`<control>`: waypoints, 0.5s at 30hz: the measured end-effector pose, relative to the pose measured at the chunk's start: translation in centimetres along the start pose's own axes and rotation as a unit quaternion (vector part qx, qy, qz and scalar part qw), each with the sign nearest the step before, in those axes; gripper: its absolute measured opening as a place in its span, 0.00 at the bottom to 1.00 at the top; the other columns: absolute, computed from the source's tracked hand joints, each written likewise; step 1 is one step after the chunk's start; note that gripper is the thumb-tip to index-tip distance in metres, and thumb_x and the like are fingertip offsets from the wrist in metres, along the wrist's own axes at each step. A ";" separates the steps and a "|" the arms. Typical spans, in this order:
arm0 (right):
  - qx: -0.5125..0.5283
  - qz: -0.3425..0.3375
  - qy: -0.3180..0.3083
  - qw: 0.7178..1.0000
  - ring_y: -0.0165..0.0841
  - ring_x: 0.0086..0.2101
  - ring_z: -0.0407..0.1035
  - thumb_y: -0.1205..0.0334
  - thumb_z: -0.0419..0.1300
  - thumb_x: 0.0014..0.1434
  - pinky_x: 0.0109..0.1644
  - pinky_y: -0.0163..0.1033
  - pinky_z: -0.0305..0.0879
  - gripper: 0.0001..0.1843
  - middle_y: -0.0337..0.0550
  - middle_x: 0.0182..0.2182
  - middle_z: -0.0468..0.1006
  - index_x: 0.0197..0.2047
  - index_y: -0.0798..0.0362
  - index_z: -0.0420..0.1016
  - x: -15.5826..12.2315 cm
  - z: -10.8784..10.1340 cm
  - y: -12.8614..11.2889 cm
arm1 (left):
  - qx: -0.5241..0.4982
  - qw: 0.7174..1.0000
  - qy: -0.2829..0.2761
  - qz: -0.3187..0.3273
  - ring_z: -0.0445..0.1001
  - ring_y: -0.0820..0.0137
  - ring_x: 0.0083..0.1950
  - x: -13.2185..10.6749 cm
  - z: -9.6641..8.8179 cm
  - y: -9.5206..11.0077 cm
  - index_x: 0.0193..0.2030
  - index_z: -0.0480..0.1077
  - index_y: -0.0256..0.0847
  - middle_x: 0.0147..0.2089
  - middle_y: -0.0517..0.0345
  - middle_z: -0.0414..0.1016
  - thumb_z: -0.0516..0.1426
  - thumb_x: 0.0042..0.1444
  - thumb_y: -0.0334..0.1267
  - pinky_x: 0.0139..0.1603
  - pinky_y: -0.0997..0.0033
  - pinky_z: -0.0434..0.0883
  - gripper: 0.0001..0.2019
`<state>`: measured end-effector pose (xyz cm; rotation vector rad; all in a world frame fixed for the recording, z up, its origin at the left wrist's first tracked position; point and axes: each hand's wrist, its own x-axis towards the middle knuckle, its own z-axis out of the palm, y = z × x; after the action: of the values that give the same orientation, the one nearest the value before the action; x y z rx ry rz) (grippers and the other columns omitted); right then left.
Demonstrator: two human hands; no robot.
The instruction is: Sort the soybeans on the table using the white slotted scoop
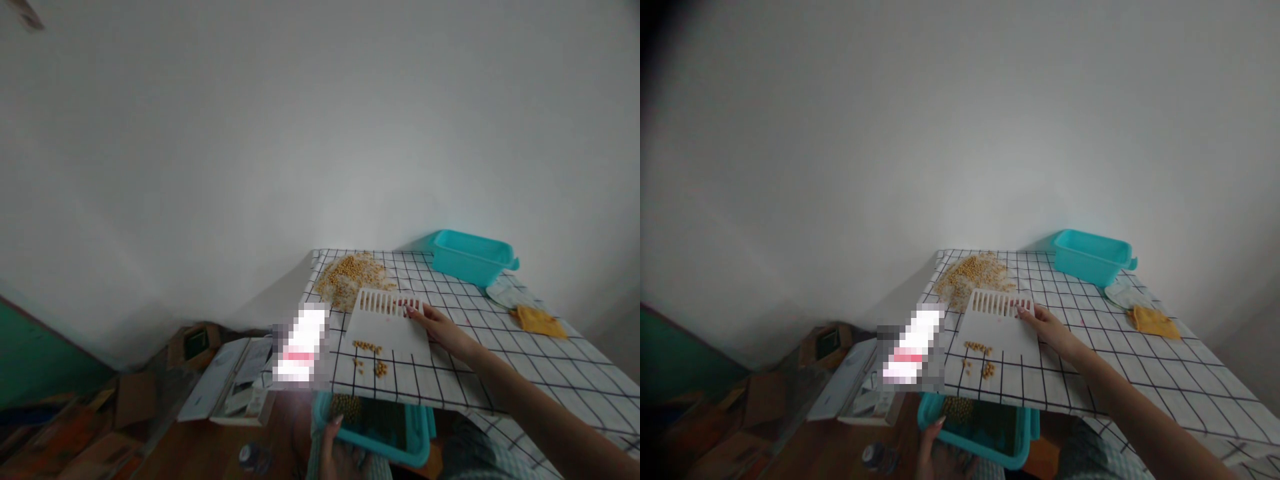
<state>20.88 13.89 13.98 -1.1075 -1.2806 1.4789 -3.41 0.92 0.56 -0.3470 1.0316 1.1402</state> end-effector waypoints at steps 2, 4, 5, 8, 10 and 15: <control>0.008 0.005 -0.016 1.000 0.36 0.37 0.76 0.45 0.59 0.58 0.41 0.41 0.73 0.20 0.45 0.40 0.81 0.45 0.51 0.76 -0.4 0.2 -0.1 | 0.000 1.000 -0.002 -0.001 0.77 0.51 0.43 -0.2 0.1 0.0 0.44 0.67 0.47 0.34 0.53 0.77 0.61 0.46 0.45 0.44 0.54 0.71 0.18; 0.012 0.004 -0.033 0.999 0.36 0.37 0.75 0.45 0.59 0.58 0.42 0.41 0.72 0.20 0.44 0.40 0.81 0.46 0.51 0.75 -0.7 0.4 -0.1 | -0.001 1.000 -0.004 -0.003 0.77 0.50 0.44 -0.4 0.1 0.1 0.45 0.67 0.47 0.35 0.52 0.77 0.61 0.46 0.45 0.44 0.54 0.71 0.18; 0.008 0.005 -0.037 0.999 0.36 0.37 0.75 0.44 0.59 0.58 0.42 0.42 0.72 0.20 0.44 0.39 0.81 0.45 0.51 0.75 -0.9 0.4 -0.1 | -0.001 1.000 -0.004 -0.003 0.77 0.50 0.44 -0.5 0.1 0.1 0.45 0.67 0.47 0.35 0.51 0.77 0.61 0.46 0.45 0.44 0.54 0.71 0.19; -0.010 0.010 -0.038 0.999 0.36 0.35 0.74 0.43 0.59 0.57 0.40 0.42 0.72 0.21 0.43 0.36 0.80 0.41 0.52 0.75 -1.6 0.6 -0.1 | 0.004 1.000 -0.001 0.000 0.77 0.50 0.43 -0.6 0.1 0.2 0.47 0.66 0.48 0.37 0.51 0.76 0.62 0.45 0.46 0.41 0.55 0.70 0.21; -0.016 0.009 -0.048 0.999 0.36 0.34 0.74 0.43 0.59 0.57 0.39 0.42 0.72 0.21 0.43 0.35 0.80 0.40 0.52 0.75 -2.2 0.7 -0.2 | 0.008 1.000 0.000 0.001 0.77 0.50 0.44 -0.7 0.1 0.1 0.50 0.66 0.49 0.38 0.51 0.76 0.62 0.44 0.46 0.41 0.55 0.70 0.24; -0.058 0.012 -0.063 0.996 0.37 0.36 0.73 0.43 0.58 0.59 0.38 0.40 0.72 0.21 0.44 0.38 0.79 0.44 0.51 0.75 -4.3 1.0 -0.4 | -0.001 1.000 0.003 -0.002 0.76 0.49 0.47 -0.6 0.1 0.0 0.55 0.65 0.47 0.42 0.49 0.78 0.61 0.45 0.47 0.43 0.54 0.70 0.28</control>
<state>20.89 9.53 14.83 -1.1217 -1.4627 1.5283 -3.43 0.63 1.09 -0.3539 1.0347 1.1361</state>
